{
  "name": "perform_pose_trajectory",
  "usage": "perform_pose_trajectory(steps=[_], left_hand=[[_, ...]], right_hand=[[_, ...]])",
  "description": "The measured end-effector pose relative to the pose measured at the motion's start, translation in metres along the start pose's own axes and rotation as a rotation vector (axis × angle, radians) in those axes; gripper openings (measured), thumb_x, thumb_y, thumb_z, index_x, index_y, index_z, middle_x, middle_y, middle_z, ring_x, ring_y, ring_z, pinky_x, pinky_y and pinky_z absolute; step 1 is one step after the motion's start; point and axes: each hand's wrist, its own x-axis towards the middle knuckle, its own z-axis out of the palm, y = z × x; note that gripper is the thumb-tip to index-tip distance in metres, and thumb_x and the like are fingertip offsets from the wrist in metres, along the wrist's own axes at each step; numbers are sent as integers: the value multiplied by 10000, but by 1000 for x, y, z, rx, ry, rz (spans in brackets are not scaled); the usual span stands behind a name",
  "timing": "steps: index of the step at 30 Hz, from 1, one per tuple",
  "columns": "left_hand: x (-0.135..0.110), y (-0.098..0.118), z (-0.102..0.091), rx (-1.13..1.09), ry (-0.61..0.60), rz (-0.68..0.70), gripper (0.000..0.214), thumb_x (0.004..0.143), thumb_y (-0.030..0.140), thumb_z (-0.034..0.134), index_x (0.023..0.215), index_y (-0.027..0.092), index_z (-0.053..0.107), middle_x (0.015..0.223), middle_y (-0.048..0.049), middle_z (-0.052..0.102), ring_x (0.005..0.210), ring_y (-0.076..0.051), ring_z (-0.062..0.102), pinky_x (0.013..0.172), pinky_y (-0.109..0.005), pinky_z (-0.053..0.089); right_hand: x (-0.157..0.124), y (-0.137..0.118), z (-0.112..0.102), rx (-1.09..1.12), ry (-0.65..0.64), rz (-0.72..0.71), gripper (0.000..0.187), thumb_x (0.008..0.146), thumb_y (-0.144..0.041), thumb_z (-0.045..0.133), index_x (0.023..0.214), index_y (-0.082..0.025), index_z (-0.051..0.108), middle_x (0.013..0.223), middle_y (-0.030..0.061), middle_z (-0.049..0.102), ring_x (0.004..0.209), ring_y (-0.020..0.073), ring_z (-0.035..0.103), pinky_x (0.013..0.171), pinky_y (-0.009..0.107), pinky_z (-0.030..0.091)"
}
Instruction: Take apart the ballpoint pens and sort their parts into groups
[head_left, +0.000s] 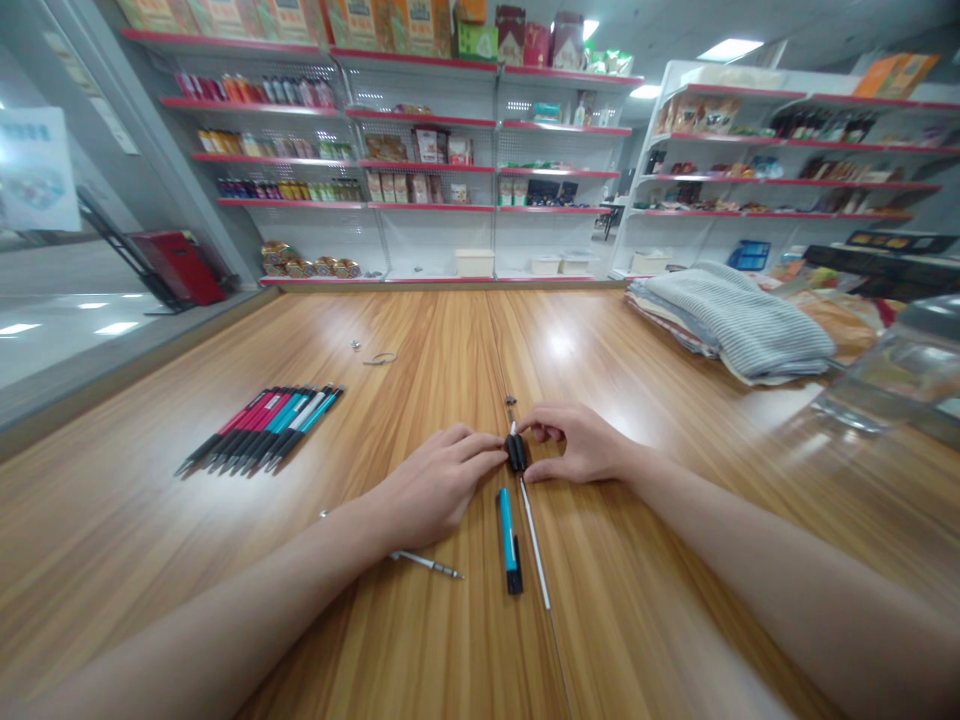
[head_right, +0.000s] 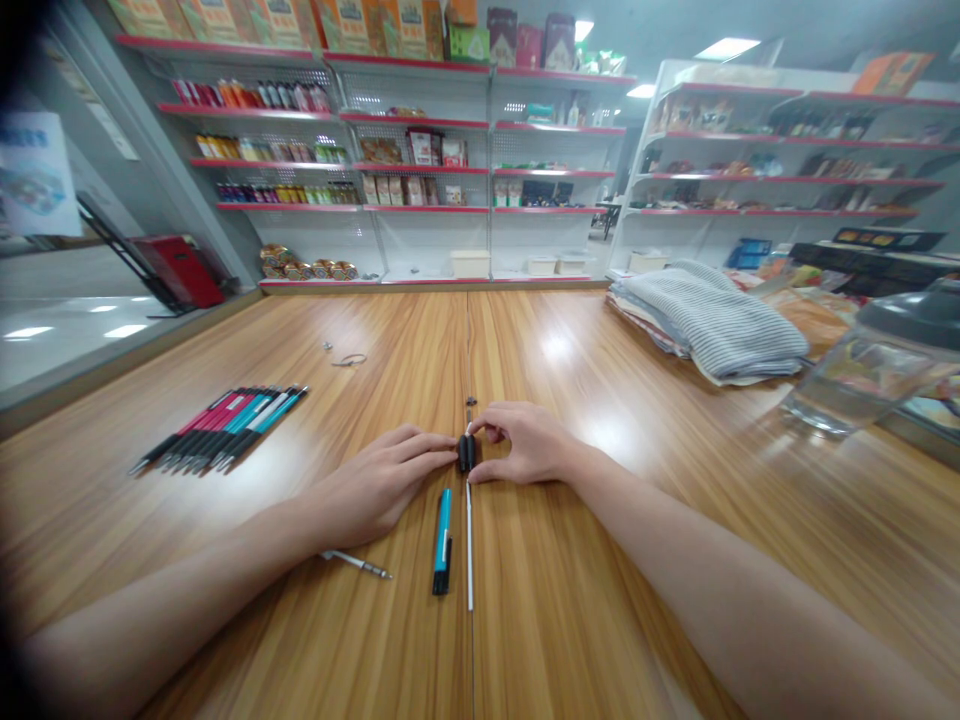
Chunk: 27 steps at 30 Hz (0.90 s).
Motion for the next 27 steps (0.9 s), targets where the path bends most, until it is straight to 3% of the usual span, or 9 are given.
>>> perform_pose_trajectory(steps=[21,27], left_hand=[[0,1,-1,0,14,-3,436,867,91,427,1287,184,501,1313,-95,529,1116,-233,499,946,-434,460],[0,1,-2,1,14,-3,451,876,85,413,1313,175,479,1324,-92,521,1120,-234,487,952,-430,458]], right_hand=[[1,5,2,-6,11,10,447,658,-527,776,895,-168,656,751,14,575,673,128,510,613,239,385],[1,13,7,46,68,115,216,867,-357,593,937,-160,645,686,-2,567,570,97,467,548,226,356]])
